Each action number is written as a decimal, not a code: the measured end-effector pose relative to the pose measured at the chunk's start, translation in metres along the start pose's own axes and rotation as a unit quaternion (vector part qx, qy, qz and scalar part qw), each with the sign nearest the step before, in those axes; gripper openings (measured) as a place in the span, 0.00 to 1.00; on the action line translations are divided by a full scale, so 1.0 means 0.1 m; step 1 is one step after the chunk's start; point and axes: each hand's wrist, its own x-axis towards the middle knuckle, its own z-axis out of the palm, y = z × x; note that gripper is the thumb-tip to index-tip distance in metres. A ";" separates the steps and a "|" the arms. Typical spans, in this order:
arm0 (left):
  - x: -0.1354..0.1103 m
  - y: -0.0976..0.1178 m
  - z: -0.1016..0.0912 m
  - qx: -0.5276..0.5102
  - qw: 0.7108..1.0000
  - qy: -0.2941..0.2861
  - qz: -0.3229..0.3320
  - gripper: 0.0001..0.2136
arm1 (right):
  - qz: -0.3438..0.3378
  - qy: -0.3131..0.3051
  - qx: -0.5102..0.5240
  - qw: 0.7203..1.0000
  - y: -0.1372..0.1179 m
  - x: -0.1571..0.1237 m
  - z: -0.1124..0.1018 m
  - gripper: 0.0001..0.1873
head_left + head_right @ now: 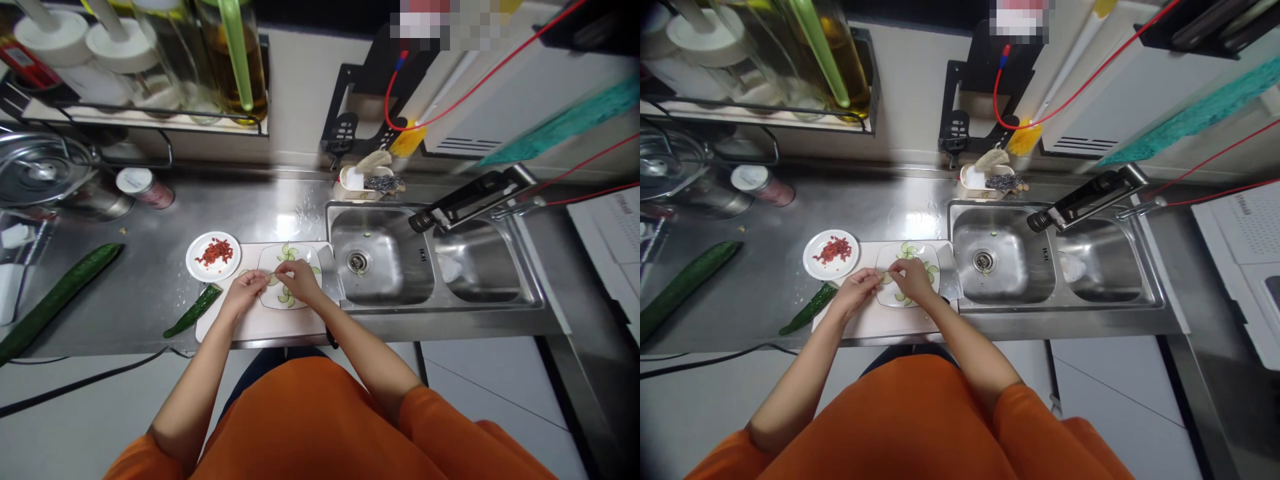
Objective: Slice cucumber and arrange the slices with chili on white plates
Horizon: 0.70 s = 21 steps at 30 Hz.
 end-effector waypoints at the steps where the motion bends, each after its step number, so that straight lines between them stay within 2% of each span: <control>1: 0.00 0.00 0.02 -0.028 0.999 0.006 -0.025 0.17 | -0.004 -0.002 0.006 1.000 -0.01 0.00 -0.02 0.05; 4: 0.01 0.00 0.09 -0.091 0.989 0.021 -0.116 0.12 | -0.020 -0.021 0.026 0.999 -0.04 -0.01 -0.11 0.05; 7: 0.03 -0.01 0.13 -0.126 0.973 -0.033 -0.192 0.12 | -0.039 -0.048 0.045 0.997 -0.08 -0.02 -0.19 0.05; 9: 0.05 -0.02 0.13 -0.150 0.962 -0.074 -0.217 0.10 | -0.049 -0.069 0.062 0.994 -0.10 -0.02 -0.24 0.05; 12: 0.06 -0.04 0.11 -0.189 0.957 -0.089 -0.199 0.04 | -0.047 -0.089 0.080 0.992 -0.08 0.00 -0.28 0.04; 15: 0.07 -0.06 0.05 -0.175 0.970 -0.060 -0.158 0.09 | -0.031 -0.088 0.077 0.993 0.00 0.03 -0.27 0.04; 18: 0.11 -0.11 -0.03 -0.099 0.989 0.008 -0.107 0.13 | -0.001 -0.092 0.047 0.995 0.10 0.09 -0.21 0.04; 21: 0.15 -0.19 -0.11 0.020 0.998 0.055 -0.027 0.14 | 0.049 -0.089 -0.030 0.994 0.13 0.15 -0.13 0.04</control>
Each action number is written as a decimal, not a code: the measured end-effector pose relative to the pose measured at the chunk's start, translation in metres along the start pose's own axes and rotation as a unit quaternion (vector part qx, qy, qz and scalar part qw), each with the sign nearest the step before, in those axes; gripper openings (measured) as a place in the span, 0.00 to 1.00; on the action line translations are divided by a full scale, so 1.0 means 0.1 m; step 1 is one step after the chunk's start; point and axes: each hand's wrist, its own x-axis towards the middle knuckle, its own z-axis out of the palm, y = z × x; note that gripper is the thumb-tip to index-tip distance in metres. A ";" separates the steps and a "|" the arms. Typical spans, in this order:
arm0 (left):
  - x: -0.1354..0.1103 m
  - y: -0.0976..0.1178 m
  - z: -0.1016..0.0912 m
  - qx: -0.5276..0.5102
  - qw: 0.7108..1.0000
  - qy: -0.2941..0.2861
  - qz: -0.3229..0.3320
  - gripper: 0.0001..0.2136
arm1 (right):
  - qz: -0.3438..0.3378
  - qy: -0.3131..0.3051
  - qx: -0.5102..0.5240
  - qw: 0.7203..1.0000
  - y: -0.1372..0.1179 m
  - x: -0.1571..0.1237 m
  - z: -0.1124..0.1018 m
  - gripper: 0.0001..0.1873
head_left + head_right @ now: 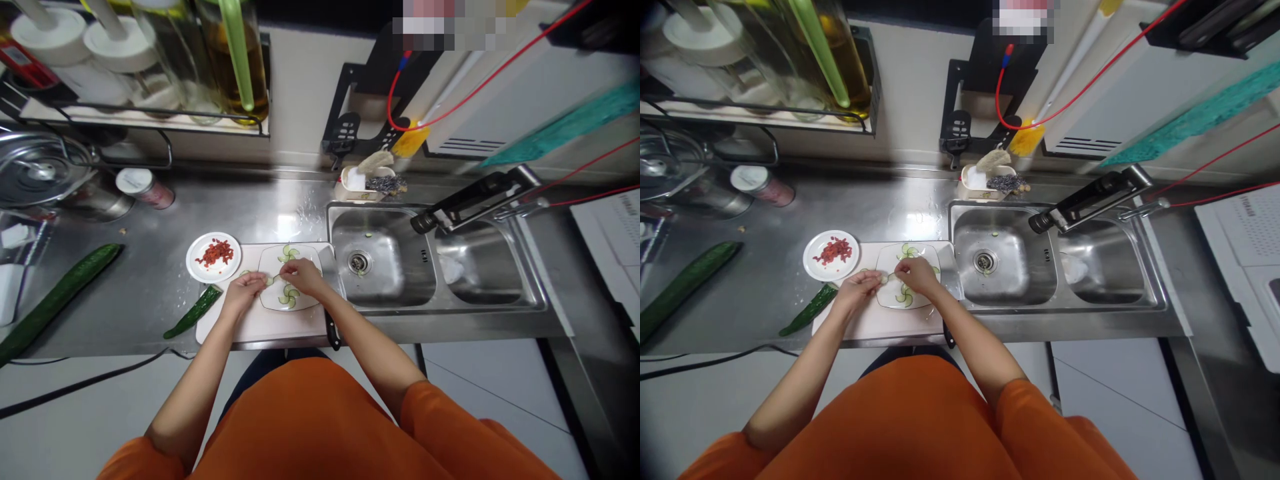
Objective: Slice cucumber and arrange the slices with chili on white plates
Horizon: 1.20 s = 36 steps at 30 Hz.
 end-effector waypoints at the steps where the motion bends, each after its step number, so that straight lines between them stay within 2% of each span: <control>1: 0.01 -0.02 -0.02 0.051 0.998 0.013 0.028 0.14 | 0.019 0.003 -0.030 0.999 -0.01 0.02 0.02 0.04; 5: 0.01 -0.08 -0.04 0.249 0.960 0.075 0.099 0.12 | 0.055 -0.007 -0.135 0.989 -0.09 0.10 0.10 0.05; 11: -0.06 -0.02 0.04 0.384 0.905 0.117 0.143 0.10 | 0.043 -0.045 -0.253 0.965 -0.17 0.19 0.19 0.10; 17: -0.01 -0.06 0.04 0.455 0.858 0.124 0.202 0.09 | 0.018 -0.045 -0.298 0.953 -0.13 0.22 0.26 0.12; 23: 0.02 -0.13 0.00 0.490 0.815 0.137 0.276 0.11 | -0.044 -0.013 -0.343 0.938 -0.04 0.21 0.34 0.13; 27: -0.03 -0.19 -0.04 0.503 0.792 0.115 0.325 0.11 | -0.055 0.006 -0.356 0.933 -0.01 0.14 0.32 0.13; 30: -0.12 -0.23 -0.03 0.508 0.781 0.073 0.355 0.13 | -0.059 0.020 -0.356 0.933 0.02 0.02 0.32 0.13; 32: -0.19 -0.26 -0.01 0.515 0.774 0.056 0.364 0.14 | -0.081 0.025 -0.357 0.930 0.05 -0.07 0.33 0.14; 36: -0.28 -0.30 0.03 0.561 0.748 0.068 0.348 0.15 | -0.126 0.028 -0.368 0.921 0.11 -0.22 0.39 0.16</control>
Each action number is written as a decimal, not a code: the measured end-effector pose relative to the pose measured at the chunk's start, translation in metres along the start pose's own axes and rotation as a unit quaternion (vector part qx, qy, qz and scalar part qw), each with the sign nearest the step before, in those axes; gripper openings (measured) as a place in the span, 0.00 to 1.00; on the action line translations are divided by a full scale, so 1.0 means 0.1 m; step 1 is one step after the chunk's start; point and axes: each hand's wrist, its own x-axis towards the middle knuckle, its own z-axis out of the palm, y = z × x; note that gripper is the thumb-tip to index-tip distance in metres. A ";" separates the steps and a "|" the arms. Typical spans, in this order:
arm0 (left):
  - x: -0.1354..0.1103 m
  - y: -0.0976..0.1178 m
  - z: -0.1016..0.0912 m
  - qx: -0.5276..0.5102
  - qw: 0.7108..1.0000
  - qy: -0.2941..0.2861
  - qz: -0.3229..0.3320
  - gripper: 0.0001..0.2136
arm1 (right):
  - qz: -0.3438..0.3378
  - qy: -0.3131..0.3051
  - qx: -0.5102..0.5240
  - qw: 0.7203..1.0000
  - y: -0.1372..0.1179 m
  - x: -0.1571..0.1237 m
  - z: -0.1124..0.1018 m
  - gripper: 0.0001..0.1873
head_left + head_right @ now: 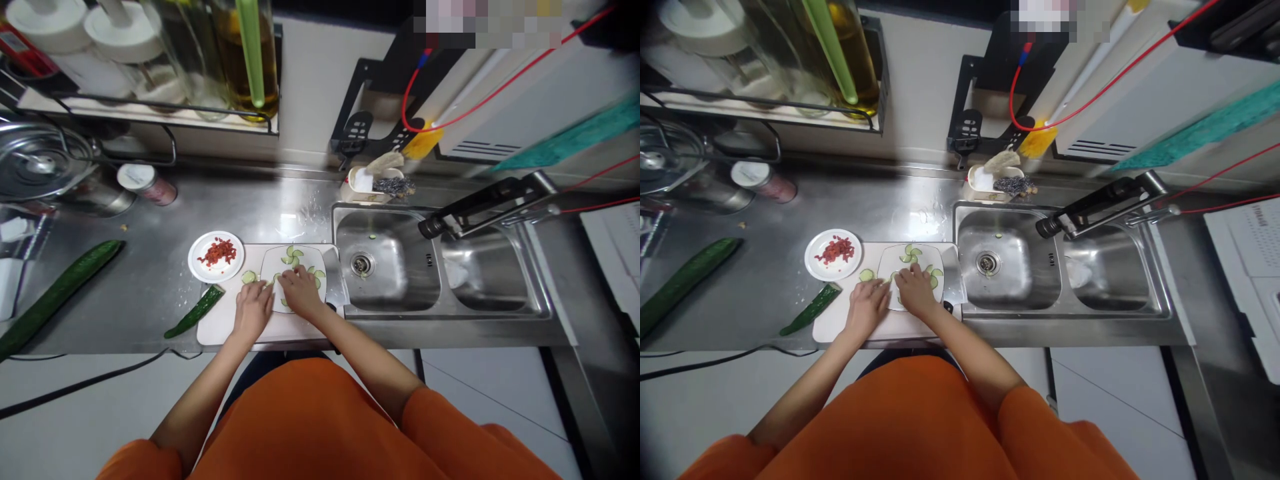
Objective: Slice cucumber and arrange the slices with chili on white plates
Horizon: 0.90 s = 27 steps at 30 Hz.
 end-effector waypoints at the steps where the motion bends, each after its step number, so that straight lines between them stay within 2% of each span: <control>1: -0.01 0.01 0.00 0.013 1.000 -0.006 -0.002 0.15 | -0.008 0.000 -0.002 1.000 -0.01 -0.02 0.01 0.17; 12: -0.02 0.04 0.00 0.063 0.998 -0.021 -0.020 0.15 | -0.038 0.000 -0.002 0.999 0.02 -0.01 0.03 0.18; 19: -0.01 0.03 0.01 0.039 0.999 -0.022 -0.028 0.15 | -0.046 0.004 -0.010 0.999 0.01 -0.01 0.04 0.18; 24: -0.01 -0.11 -0.03 -0.041 0.998 0.038 -0.036 0.15 | -0.034 0.013 -0.008 0.999 0.01 -0.02 0.01 0.18; 27: 0.03 -0.24 -0.08 -0.043 0.991 0.069 -0.108 0.16 | 0.000 0.018 -0.003 1.000 0.00 -0.04 -0.01 0.18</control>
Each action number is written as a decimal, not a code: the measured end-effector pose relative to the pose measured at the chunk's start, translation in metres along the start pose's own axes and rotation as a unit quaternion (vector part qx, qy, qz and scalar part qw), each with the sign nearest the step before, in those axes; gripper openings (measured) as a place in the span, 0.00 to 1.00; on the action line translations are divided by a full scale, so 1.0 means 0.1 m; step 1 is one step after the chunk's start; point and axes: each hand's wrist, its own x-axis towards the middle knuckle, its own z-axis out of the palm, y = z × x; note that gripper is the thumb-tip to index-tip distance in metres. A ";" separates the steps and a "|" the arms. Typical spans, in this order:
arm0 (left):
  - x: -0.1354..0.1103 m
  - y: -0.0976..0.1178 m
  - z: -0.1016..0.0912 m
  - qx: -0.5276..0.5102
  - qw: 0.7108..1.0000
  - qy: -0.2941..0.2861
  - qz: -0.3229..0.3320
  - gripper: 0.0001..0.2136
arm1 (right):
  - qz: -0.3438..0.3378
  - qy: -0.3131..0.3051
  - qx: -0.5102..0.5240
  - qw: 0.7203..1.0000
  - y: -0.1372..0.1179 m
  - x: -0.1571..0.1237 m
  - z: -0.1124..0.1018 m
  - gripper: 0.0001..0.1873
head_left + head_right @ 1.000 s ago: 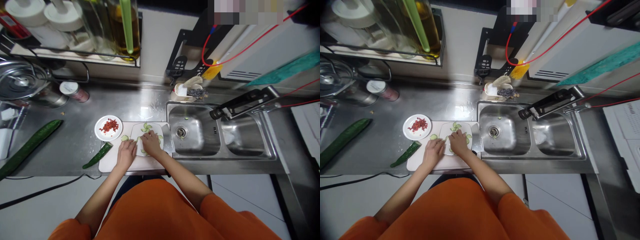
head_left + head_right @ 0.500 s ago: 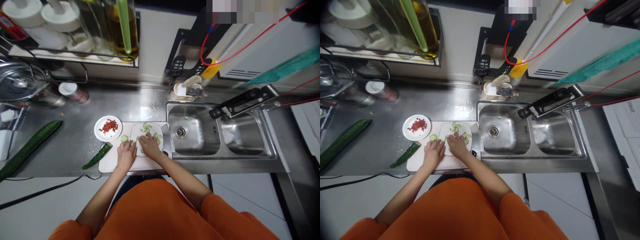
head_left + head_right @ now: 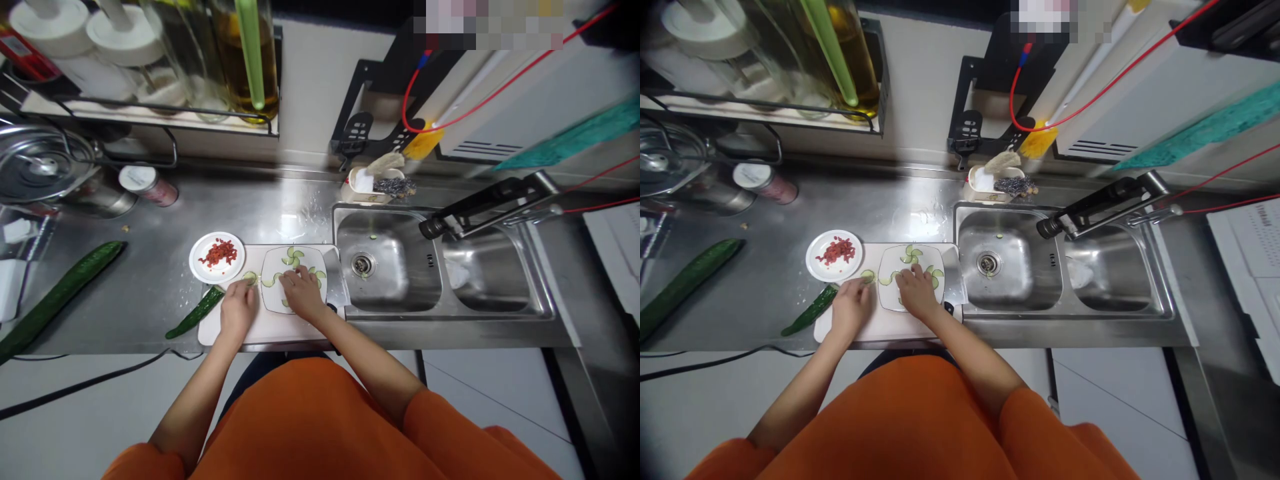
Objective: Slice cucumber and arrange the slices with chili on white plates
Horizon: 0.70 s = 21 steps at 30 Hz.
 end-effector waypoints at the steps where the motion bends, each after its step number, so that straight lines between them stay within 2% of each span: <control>1: 0.03 -0.02 -0.02 0.016 1.000 -0.002 -0.026 0.16 | 0.012 0.001 0.003 1.000 0.00 -0.01 -0.01 0.18; 5: 0.18 0.00 -0.05 0.093 0.990 -0.046 -0.092 0.14 | 0.034 -0.005 0.017 0.999 -0.04 -0.05 -0.03 0.15; 10: 0.26 0.11 -0.01 0.129 0.981 -0.069 -0.126 0.14 | 0.038 -0.022 0.026 0.999 -0.08 -0.11 -0.05 0.14; 16: 0.26 0.08 -0.01 0.094 0.986 -0.040 -0.132 0.12 | 0.040 -0.012 0.048 0.998 -0.08 -0.14 -0.04 0.14; 21: 0.24 0.04 -0.15 -0.009 0.988 -0.046 -0.149 0.08 | 0.071 -0.009 0.113 0.991 -0.07 -0.09 -0.05 0.14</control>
